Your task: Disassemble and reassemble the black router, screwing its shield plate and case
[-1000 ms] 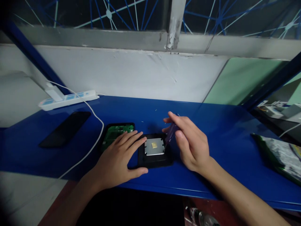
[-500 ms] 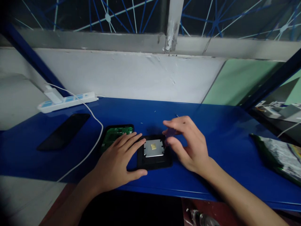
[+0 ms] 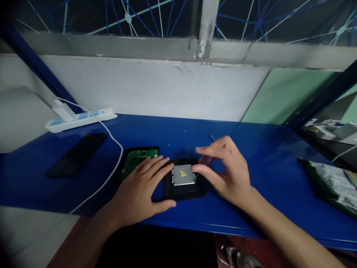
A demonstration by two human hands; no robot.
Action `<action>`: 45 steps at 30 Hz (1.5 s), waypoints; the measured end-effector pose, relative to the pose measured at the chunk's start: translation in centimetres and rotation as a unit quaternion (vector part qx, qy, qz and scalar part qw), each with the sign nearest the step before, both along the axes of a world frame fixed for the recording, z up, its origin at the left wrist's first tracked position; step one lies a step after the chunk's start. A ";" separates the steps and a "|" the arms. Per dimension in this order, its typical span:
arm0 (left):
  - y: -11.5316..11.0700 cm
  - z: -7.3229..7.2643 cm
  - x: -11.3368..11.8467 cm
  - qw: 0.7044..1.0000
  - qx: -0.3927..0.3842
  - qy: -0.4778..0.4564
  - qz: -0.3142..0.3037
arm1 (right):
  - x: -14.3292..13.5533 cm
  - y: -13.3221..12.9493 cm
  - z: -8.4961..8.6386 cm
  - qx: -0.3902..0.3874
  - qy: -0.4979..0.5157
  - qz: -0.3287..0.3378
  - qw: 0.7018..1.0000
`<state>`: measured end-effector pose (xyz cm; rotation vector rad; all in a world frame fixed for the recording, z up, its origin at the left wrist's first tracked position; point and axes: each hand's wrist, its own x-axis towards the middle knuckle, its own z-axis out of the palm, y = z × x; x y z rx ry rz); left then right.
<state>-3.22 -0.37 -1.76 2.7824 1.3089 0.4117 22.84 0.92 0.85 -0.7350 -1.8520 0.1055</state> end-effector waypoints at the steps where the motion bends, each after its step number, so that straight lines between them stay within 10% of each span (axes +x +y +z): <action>1: 0.0 0.0 0.0 1.000 -0.001 0.000 -0.001 | 0.0 -0.1 0.0 0.006 -0.010 0.001 1.000; 45: -0.1 0.4 0.2 1.000 -0.022 -0.012 0.001 | -0.3 -0.5 1.1 0.030 -0.064 -0.092 0.993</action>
